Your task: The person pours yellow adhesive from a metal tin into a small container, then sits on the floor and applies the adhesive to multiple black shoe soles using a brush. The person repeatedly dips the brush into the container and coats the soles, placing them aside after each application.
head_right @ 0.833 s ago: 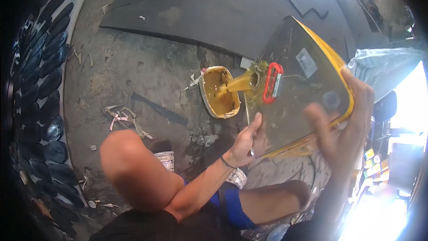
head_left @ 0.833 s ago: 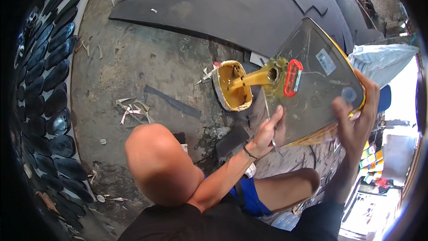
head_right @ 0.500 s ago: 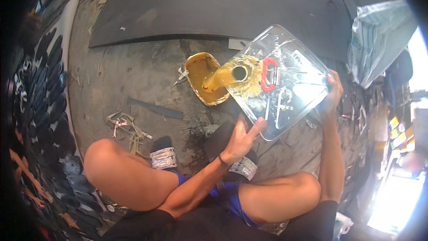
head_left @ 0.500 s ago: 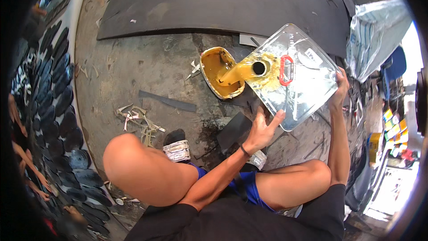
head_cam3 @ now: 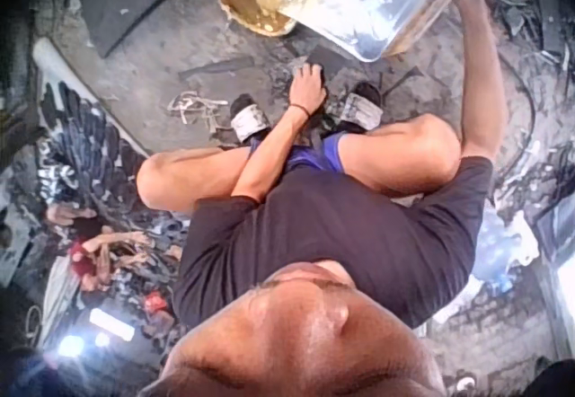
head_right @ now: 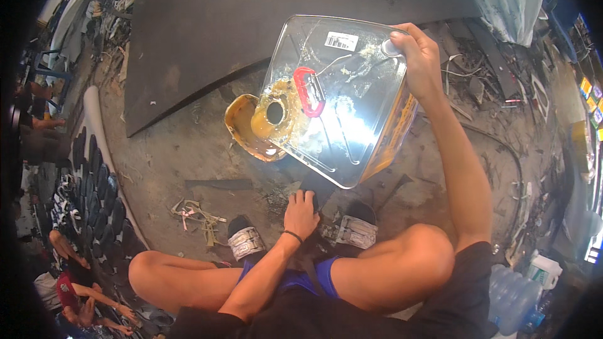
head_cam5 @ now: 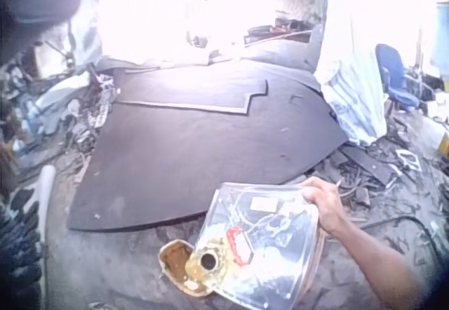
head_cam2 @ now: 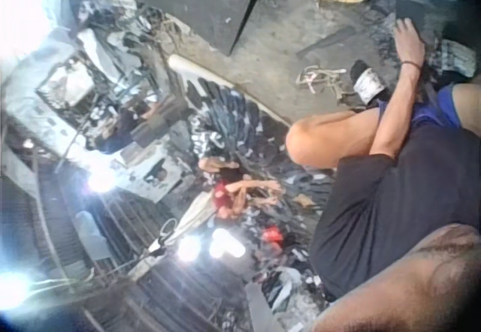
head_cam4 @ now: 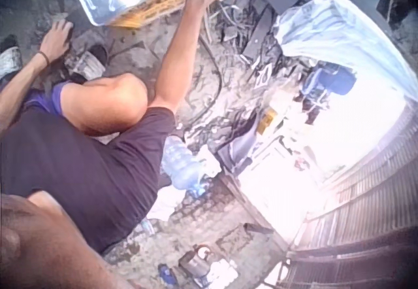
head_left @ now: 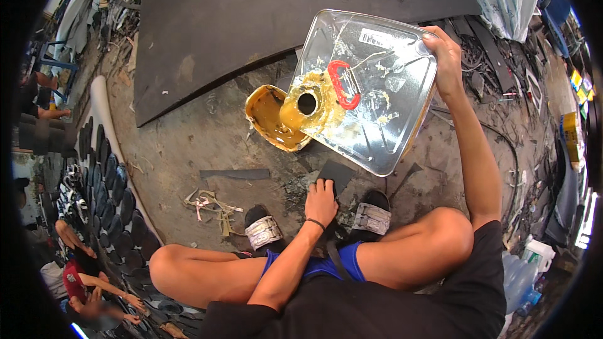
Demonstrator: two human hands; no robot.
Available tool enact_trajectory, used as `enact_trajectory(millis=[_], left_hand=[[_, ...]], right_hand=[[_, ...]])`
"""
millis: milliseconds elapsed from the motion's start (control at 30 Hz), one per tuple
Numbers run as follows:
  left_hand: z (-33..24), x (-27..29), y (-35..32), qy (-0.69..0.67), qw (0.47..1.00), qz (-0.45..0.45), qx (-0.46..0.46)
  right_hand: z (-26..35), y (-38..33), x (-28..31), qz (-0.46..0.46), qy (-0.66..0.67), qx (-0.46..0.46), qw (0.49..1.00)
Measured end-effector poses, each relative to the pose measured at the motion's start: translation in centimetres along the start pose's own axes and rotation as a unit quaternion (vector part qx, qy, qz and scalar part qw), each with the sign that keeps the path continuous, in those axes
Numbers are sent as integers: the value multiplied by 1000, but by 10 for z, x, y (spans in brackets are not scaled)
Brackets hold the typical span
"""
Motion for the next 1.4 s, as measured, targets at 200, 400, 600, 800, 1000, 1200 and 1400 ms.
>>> enact_trajectory(millis=[200,400,600,800,1000,1200,1400], left_hand=[[19,95,-57,-184,962,-202,18],[72,221,-64,-247,939,-232,61],[100,254,8,-340,935,-97,-30],[94,309,24,-311,925,217,-27],[101,377,-10,-301,913,261,-90],[112,424,-38,-368,893,169,-195],[159,489,-88,-366,882,-115,-275]], right_hand=[[-13,4,6,1,40,-15,999],[-22,4,8,-4,55,-6,998],[-20,2,3,-8,54,-1,998],[-18,-6,3,-34,26,-4,999],[-21,-6,3,-48,-6,8,999],[-21,-8,5,-77,-34,-1,996],[-22,-11,6,-89,-36,-22,995]])
Point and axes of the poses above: each hand's wrist, its own y-axis towards the middle knuckle, its own x-axis out of the back of the hand, z = x × y, the point moved 1 cm from there along y, towards the middle knuckle, and after that the axes turned 15 degrees about z, right-handed, at the moved point
